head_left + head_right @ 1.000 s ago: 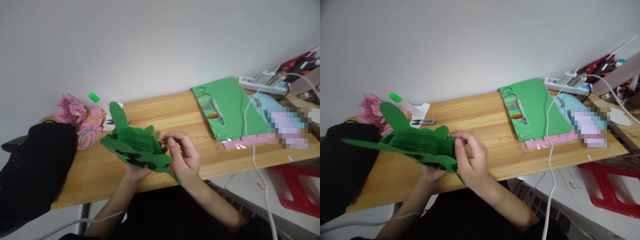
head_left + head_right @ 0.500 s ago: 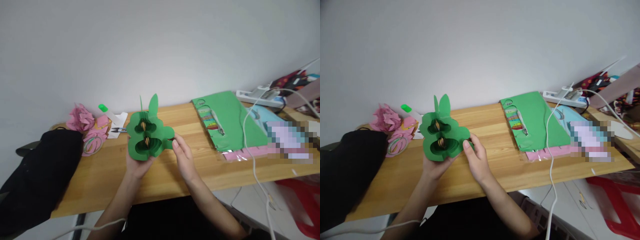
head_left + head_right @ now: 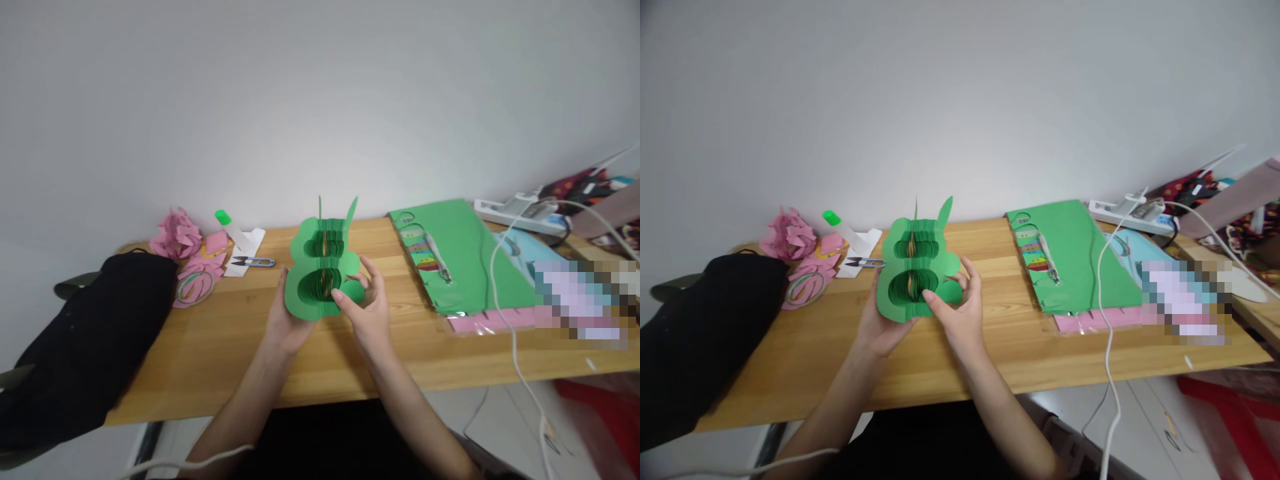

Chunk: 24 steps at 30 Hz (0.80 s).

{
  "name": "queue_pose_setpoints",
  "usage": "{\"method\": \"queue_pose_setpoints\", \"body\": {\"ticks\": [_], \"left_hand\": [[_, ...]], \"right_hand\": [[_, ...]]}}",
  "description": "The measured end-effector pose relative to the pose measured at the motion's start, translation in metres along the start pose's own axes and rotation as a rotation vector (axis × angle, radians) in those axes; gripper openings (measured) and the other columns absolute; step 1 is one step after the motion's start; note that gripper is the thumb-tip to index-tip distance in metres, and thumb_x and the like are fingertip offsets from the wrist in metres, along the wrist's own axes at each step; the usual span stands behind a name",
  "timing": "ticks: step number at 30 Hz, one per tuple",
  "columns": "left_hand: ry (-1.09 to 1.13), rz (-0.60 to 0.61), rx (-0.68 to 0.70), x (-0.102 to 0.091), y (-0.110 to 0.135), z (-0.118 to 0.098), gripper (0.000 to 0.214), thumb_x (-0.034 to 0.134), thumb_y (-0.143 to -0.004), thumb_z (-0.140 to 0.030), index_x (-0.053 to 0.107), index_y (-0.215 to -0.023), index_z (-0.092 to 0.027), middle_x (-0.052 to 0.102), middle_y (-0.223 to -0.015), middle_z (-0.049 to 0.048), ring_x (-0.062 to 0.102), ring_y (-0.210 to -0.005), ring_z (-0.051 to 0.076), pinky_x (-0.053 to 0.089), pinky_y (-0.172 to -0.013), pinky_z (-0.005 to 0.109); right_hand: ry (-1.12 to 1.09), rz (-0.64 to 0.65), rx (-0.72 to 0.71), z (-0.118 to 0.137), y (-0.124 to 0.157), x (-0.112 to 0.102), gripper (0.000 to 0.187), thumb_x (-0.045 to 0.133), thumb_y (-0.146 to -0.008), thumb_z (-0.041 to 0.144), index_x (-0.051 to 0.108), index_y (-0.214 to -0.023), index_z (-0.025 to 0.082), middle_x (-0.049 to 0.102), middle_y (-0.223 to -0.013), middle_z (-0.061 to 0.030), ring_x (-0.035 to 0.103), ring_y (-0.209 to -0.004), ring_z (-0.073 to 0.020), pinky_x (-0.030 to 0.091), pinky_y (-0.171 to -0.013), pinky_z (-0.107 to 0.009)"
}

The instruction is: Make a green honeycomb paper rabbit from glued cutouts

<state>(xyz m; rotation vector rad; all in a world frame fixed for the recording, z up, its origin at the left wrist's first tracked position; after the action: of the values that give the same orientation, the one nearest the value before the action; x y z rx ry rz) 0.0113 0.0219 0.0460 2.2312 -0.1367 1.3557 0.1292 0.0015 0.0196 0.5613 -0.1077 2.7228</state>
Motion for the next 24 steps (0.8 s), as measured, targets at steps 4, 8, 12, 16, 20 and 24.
{"method": "queue_pose_setpoints", "body": {"ticks": [4,8,12,16,20,24], "left_hand": [[-0.002,0.03,-0.004,0.0,0.001,0.003,0.05,0.036,-0.099,-0.051,0.074,-0.089,-0.02,0.078,-0.09,-0.001,0.071,-0.092,0.016,0.049,-0.099,0.031],[0.008,0.003,-0.043,0.0,0.003,0.008,0.049,0.038,-0.099,-0.053,0.074,-0.089,-0.021,0.077,-0.091,-0.0027,0.07,-0.093,0.015,0.045,-0.105,0.033],[-0.077,-0.011,-0.054,-0.003,0.004,0.015,0.045,0.043,-0.096,-0.054,0.073,-0.092,-0.021,0.077,-0.095,-0.0021,0.066,-0.108,0.019,0.04,-0.111,0.036],[-0.263,-0.028,0.069,-0.009,0.005,0.022,0.039,0.061,-0.085,-0.056,0.073,-0.095,-0.021,0.076,-0.098,0.0017,0.056,-0.127,0.026,0.036,-0.115,0.04],[-0.366,-0.051,0.211,-0.014,0.01,0.023,0.049,0.073,-0.071,-0.061,0.07,-0.096,-0.019,0.076,-0.1,0.0051,0.056,-0.125,0.03,0.038,-0.112,0.045],[-0.52,0.035,0.361,-0.011,0.019,0.02,0.056,0.073,-0.071,-0.063,0.067,-0.104,-0.019,0.073,-0.109,0.0076,0.06,-0.119,0.03,0.045,-0.104,0.043]], "right_hand": [[-0.02,-0.029,0.011,0.004,0.001,0.001,0.072,0.085,-0.059,0.035,0.05,-0.122,0.026,0.065,-0.097,-0.0016,0.062,-0.097,-0.0193,0.053,-0.088,-0.038],[0.016,-0.072,0.039,0.005,0.003,-0.001,0.064,0.082,-0.064,0.038,0.054,-0.12,0.024,0.067,-0.095,-0.0023,0.065,-0.088,-0.0182,0.055,-0.081,-0.036],[0.095,-0.129,0.033,0.007,0.003,-0.006,0.069,0.084,-0.06,0.036,0.055,-0.12,0.022,0.067,-0.086,-0.0007,0.064,-0.076,-0.0173,0.055,-0.073,-0.034],[0.141,-0.137,0.013,0.014,0.003,-0.01,0.069,0.085,-0.057,0.034,0.055,-0.118,0.022,0.067,-0.082,-0.0003,0.065,-0.074,-0.0188,0.054,-0.067,-0.034],[0.174,-0.064,-0.003,0.018,0.001,-0.015,0.07,0.085,-0.057,0.033,0.054,-0.119,0.023,0.068,-0.082,-0.0004,0.067,-0.073,-0.0208,0.057,-0.068,-0.037],[0.232,0.025,-0.073,0.022,-0.002,-0.022,0.071,0.084,-0.061,0.032,0.052,-0.123,0.024,0.069,-0.085,-0.0012,0.069,-0.077,-0.0217,0.059,-0.072,-0.038]]}}
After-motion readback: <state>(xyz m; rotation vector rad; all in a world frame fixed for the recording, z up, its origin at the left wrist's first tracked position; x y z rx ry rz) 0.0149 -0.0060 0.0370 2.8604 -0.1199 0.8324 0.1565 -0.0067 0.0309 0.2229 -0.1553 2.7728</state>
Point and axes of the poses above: each hand's wrist, its own y-axis away from the middle knuckle, its own x-axis out of the palm, z = x × y, the point moved 1 cm from there along -y, towards the middle knuckle
